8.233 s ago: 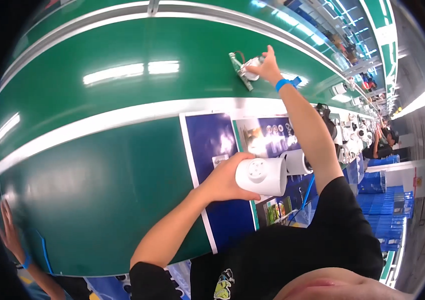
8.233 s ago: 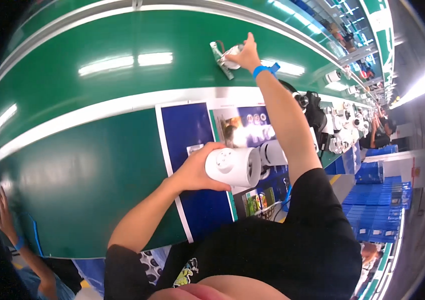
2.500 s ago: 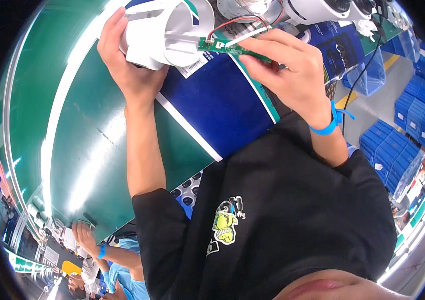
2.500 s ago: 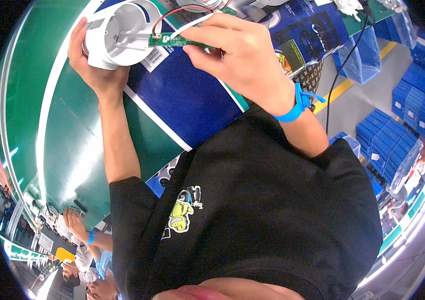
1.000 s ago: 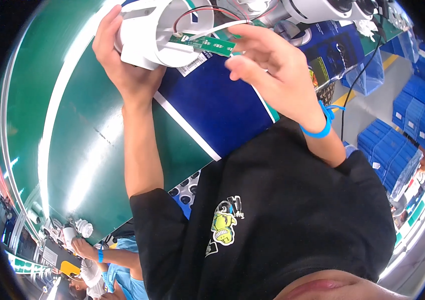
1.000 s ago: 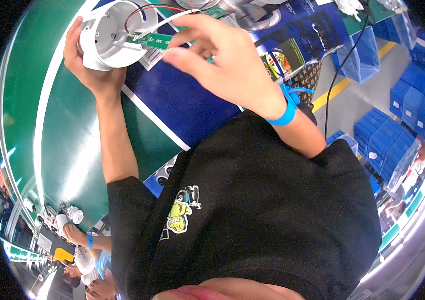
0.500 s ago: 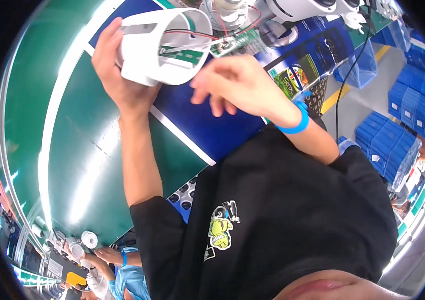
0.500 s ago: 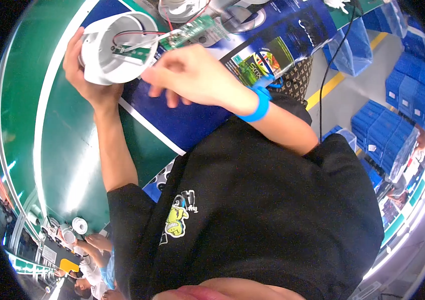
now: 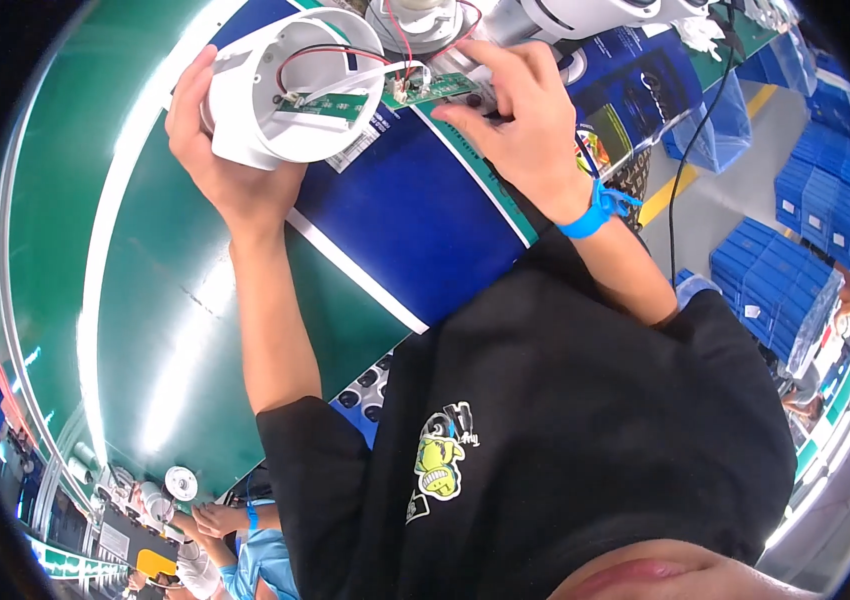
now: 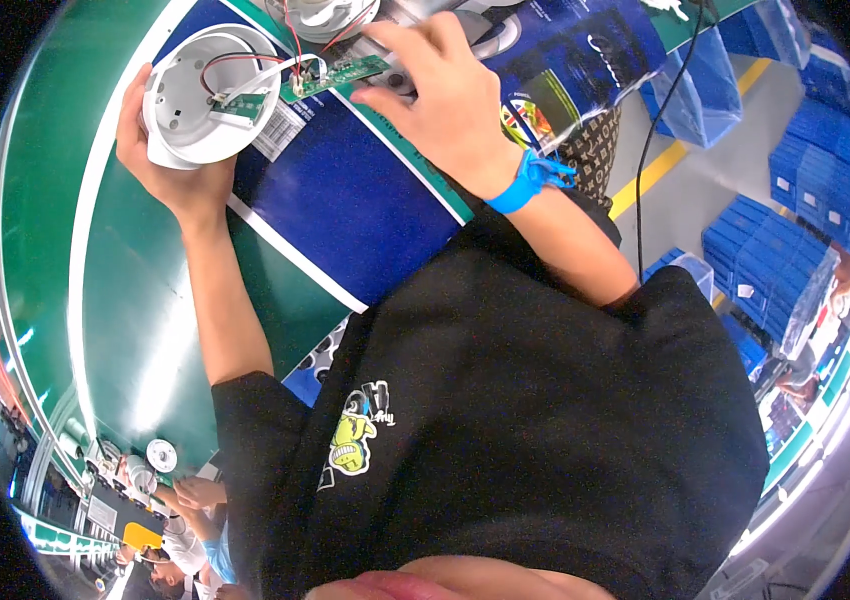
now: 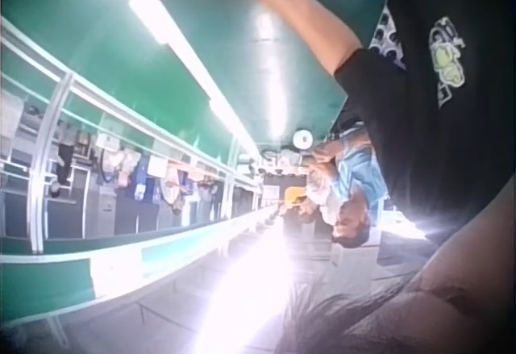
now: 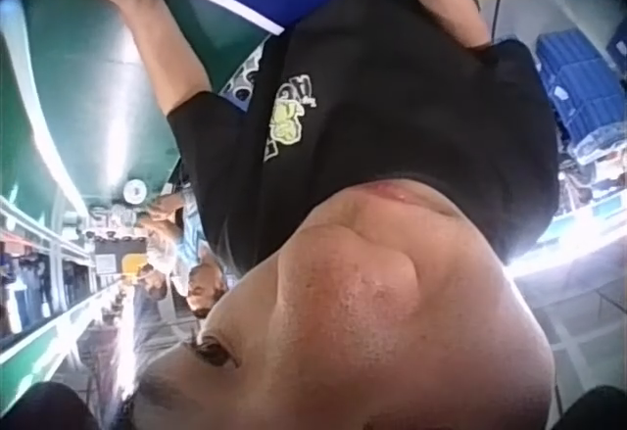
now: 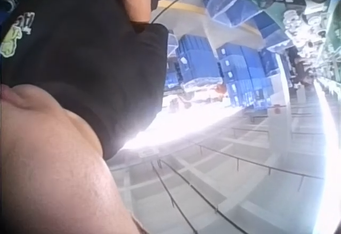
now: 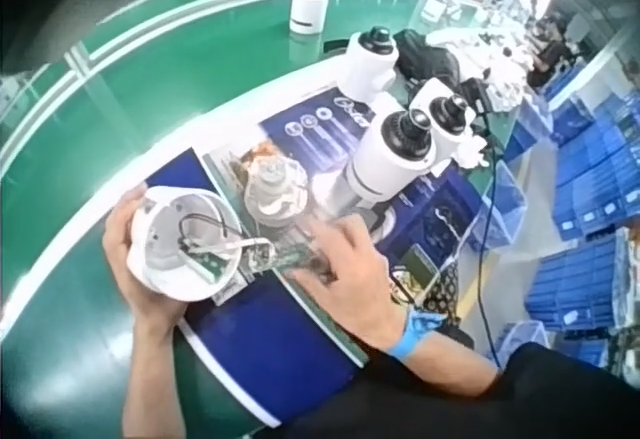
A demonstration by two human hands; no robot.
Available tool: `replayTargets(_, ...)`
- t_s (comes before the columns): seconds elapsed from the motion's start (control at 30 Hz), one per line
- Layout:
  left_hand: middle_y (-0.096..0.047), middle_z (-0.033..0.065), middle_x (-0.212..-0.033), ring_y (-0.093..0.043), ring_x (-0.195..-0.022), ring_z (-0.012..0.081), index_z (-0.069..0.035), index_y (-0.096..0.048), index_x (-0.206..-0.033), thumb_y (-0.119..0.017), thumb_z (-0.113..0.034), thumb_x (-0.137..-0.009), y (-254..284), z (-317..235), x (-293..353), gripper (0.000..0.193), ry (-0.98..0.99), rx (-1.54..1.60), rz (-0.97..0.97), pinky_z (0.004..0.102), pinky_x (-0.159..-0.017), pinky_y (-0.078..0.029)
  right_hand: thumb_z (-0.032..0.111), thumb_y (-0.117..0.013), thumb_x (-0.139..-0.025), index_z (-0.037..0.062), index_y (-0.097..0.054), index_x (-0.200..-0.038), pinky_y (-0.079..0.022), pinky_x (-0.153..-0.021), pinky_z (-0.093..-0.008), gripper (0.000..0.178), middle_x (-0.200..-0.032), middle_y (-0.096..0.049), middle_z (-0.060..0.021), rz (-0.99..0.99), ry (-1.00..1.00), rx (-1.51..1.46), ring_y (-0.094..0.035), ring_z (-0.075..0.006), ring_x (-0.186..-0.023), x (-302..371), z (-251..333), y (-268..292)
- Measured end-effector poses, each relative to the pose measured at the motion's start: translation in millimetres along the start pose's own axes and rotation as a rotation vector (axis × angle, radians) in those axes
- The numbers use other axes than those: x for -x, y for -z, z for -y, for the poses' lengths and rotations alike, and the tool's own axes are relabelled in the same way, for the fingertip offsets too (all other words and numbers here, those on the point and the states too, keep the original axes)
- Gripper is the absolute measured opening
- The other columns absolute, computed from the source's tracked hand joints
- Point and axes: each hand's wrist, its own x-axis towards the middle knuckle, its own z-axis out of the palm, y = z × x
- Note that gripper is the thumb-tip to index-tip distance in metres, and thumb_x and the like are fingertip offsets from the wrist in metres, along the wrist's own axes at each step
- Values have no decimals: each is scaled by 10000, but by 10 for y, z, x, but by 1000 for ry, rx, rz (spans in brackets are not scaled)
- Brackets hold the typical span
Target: Assembling the internal components, wiring, and housings of security cameras on an industrial assembly line.
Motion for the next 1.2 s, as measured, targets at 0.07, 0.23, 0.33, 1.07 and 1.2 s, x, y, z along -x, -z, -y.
replayTargets(0.07, -499, 177, -1295, -483, -1174, 302, -63, -386, -1276, -890, -152, -535, 15, -29, -15, 901, -7, -7, 16, 390, -972, -398, 204, -868, -623, 85, -652, -1101, -464, -602, -282, 538, -889, -496, -54, 41, 86, -62, -513, -162, -717, -72, -9, 37)
replayTargets(0.23, -498, 175, -1297, -478, -1186, 302, -57, -387, -1273, -885, -135, -539, -23, -5, -28, 891, 15, 54, 5, 386, -981, -398, 297, -814, -698, 51, -695, -946, -456, -776, -308, 369, -947, -563, -78, 389, 136, -436, -563, -214, -853, -220, -108, 192)
replayTargets(0.33, -493, 177, -1298, -474, -1197, 305, -54, -391, -1271, -877, -115, -550, -21, 6, 10, 872, 33, 83, -14, 386, -991, -399, 238, -754, -792, 22, -687, -1003, -457, -739, -258, 309, -953, -627, -58, 693, -34, -621, -563, -122, -849, -285, -140, 409)
replayTargets(1.07, -447, 182, -1299, -460, -1182, 300, -51, -364, -1271, -878, -164, -614, -12, -47, 11, 841, -70, -97, -162, 371, -964, -413, 312, -611, -924, -16, -683, -988, -444, -600, -217, 342, -879, -674, -72, 751, -336, -1331, -523, -77, -630, -355, 566, 453)
replayTargets(1.2, -444, 185, -1294, -459, -1185, 300, -52, -351, -1275, -870, -176, -637, -18, -62, 16, 832, -132, -209, -164, 369, -969, -413, 305, -653, -896, 18, -701, -927, -415, -550, -202, 293, -757, -643, -8, 776, -362, -1258, -517, -55, -602, -358, 630, 496)
